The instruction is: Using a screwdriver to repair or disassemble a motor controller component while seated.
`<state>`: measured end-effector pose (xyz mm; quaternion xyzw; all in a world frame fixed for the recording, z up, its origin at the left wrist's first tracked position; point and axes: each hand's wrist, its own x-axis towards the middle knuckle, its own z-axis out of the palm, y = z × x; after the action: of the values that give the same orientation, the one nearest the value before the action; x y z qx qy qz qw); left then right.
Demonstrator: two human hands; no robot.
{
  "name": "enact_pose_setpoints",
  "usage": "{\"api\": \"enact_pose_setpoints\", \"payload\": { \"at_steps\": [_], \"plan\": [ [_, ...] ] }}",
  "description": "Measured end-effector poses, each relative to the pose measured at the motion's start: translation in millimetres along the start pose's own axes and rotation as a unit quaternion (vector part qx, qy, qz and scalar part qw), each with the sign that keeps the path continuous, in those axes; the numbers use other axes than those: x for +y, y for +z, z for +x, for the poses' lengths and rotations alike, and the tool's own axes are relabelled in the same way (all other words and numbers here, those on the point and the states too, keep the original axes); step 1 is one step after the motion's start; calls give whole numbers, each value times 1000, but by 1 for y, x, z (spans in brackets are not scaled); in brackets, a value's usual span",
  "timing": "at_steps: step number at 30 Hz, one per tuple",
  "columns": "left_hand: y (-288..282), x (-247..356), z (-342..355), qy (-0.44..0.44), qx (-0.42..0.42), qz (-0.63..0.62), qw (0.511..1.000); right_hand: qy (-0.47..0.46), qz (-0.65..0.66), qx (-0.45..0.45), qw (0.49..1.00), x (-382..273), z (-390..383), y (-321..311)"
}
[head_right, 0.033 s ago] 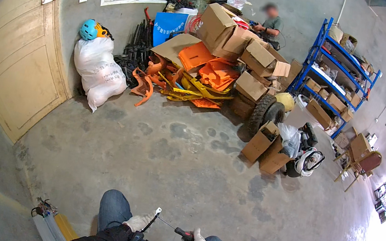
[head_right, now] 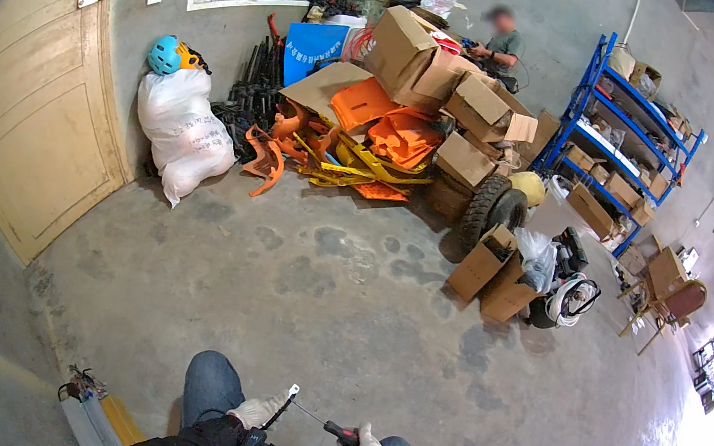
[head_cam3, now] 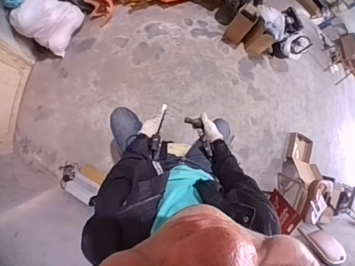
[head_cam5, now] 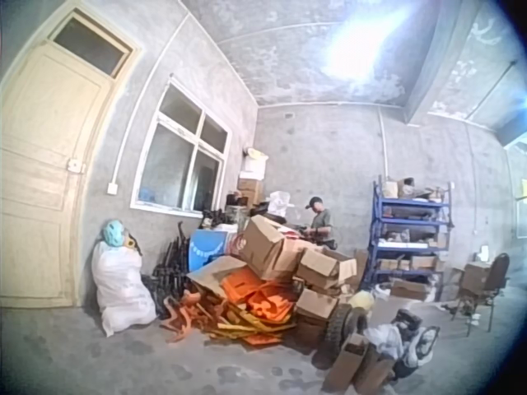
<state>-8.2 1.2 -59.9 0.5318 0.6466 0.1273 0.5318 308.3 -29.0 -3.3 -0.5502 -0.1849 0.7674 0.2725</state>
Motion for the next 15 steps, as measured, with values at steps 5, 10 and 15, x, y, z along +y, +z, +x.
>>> {"api": "enact_pose_setpoints", "payload": {
  "at_steps": [5,10,15],
  "plan": [
    [-3,2,-4,7,-9,17,1000,-76,1,29,997,-1,-7,10],
    [-2,13,-6,-30,-14,21,999,-125,89,38,987,21,20,-13],
    [7,-44,18,70,22,68,995,-90,74,-4,993,16,24,2]
  ]
}}
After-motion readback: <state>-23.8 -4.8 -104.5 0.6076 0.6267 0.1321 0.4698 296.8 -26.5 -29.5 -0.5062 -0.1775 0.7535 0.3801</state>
